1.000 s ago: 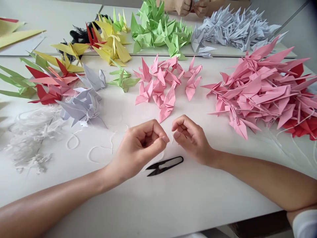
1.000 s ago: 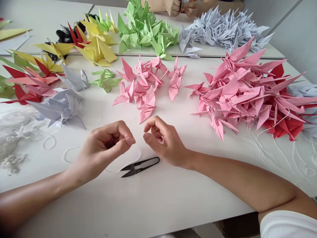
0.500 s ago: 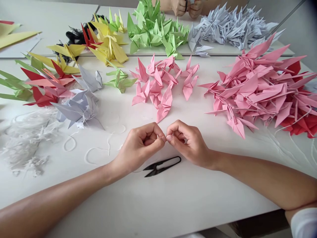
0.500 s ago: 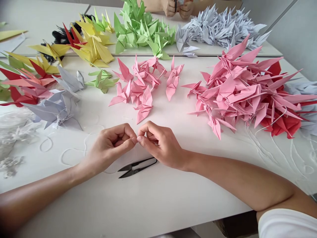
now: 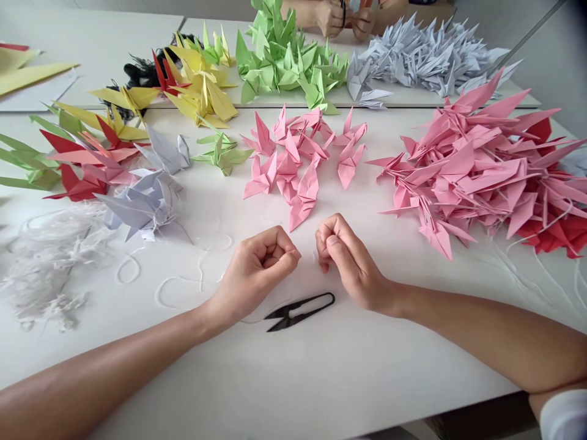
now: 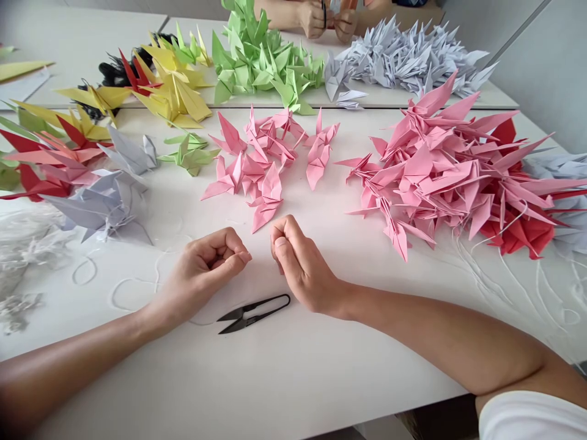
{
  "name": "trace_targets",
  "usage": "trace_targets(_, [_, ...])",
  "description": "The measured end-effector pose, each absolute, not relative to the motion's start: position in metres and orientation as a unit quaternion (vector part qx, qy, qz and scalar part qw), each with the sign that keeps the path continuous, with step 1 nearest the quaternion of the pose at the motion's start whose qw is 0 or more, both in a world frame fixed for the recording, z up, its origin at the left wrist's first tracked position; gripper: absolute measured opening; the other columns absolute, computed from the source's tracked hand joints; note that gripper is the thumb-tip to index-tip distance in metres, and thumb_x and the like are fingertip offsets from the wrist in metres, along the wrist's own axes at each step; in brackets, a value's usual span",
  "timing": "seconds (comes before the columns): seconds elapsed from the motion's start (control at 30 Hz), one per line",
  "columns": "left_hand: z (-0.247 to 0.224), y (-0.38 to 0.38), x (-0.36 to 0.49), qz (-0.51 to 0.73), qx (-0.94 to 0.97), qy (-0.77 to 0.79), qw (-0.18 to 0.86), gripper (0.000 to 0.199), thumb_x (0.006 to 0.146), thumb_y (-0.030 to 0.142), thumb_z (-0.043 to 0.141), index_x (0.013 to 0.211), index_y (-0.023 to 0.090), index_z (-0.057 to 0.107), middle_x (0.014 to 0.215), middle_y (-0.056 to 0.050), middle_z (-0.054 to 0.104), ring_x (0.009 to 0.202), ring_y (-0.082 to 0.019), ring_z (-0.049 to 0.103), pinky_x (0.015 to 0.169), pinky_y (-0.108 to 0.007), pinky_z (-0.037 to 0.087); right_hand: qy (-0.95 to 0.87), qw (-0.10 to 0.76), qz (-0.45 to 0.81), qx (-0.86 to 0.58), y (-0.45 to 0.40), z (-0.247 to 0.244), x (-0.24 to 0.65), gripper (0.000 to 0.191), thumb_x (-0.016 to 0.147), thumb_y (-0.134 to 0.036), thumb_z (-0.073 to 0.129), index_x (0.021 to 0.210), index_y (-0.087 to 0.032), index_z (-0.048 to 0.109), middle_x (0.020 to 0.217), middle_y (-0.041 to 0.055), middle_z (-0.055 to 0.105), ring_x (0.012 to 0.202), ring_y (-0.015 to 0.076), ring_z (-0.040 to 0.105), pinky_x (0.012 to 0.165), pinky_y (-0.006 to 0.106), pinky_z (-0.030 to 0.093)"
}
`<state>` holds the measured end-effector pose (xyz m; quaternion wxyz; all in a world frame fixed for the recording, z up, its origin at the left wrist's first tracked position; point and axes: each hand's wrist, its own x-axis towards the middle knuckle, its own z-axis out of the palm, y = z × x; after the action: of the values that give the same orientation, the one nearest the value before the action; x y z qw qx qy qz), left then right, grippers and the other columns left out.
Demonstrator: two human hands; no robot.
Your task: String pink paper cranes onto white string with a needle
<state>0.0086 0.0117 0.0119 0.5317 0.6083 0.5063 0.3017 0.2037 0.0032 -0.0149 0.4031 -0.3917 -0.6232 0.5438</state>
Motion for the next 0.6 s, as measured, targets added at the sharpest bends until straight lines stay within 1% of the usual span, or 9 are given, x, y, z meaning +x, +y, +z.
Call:
trace_targets(0.13, [0.0087,0.0119,0.0073,0.319,0.615,0.492,0.528,0.017,0.087,0.021,0.059,0.072,0.018,0.054,0.057,0.008,0.038,0.051,-0.006,0.027,0.046,-0.02,0.02,-0.662,0.346,0.546,-0.379,0.0029,-0.012,0.2045,0.019,0.109,-0.038,0.034,0.095,-0.025,0.034,0.065,-0.0073,0.033,0.056,0.0126,0.031,0.055,0.028,0.029])
trace_targets(0.2, [0.0075,0.0119,0.0061,0.328,0.616,0.483,0.53,0.017,0.088,0.022,0.059,0.072,0.018,0.056,0.057,0.008,0.037,0.051,-0.006,0.026,0.046,-0.021,0.02,-0.678,0.33,0.545,-0.367,0.0033,-0.0113,0.2054,0.022,0.109,-0.041,0.031,0.095,-0.024,0.035,0.064,-0.0077,0.031,0.055,0.0125,0.028,0.054,0.028,0.026])
trace_targets(0.3, [0.0066,0.0121,0.0048,0.335,0.61,0.475,0.539,0.021,0.09,0.026,0.061,0.072,0.017,0.057,0.056,0.007,0.037,0.051,-0.007,0.026,0.047,-0.022,0.02,-0.677,0.34,0.54,-0.368,0.0036,-0.0122,0.2061,0.027,0.11,-0.042,0.027,0.091,-0.024,0.034,0.066,-0.006,0.033,0.057,0.0128,0.028,0.055,0.029,0.026])
trace_targets(0.4, [0.0066,0.0125,0.0049,0.339,0.601,0.477,0.544,0.022,0.09,0.029,0.062,0.072,0.017,0.057,0.057,0.007,0.037,0.052,-0.007,0.026,0.047,-0.022,0.02,-0.67,0.34,0.543,-0.375,0.0035,-0.0125,0.2057,0.027,0.11,-0.043,0.029,0.091,-0.024,0.034,0.066,-0.0062,0.032,0.057,0.0129,0.028,0.055,0.029,0.025])
trace_targets(0.5, [0.007,0.0128,0.0056,0.342,0.597,0.482,0.542,0.022,0.089,0.029,0.063,0.071,0.018,0.057,0.057,0.006,0.037,0.052,-0.008,0.026,0.048,-0.023,0.021,-0.669,0.344,0.552,-0.36,0.0032,-0.0115,0.2049,0.03,0.109,-0.048,0.026,0.093,-0.024,0.034,0.065,-0.0067,0.03,0.056,0.0132,0.027,0.055,0.03,0.024])
trace_targets(0.6, [0.0071,0.013,0.0058,0.34,0.599,0.484,0.54,0.023,0.09,0.029,0.063,0.071,0.018,0.056,0.057,0.006,0.037,0.052,-0.008,0.027,0.048,-0.023,0.021,-0.657,0.362,0.566,-0.343,0.0039,-0.012,0.2042,0.032,0.109,-0.049,0.025,0.09,-0.025,0.032,0.064,-0.0069,0.027,0.056,0.0134,0.025,0.055,0.029,0.023])
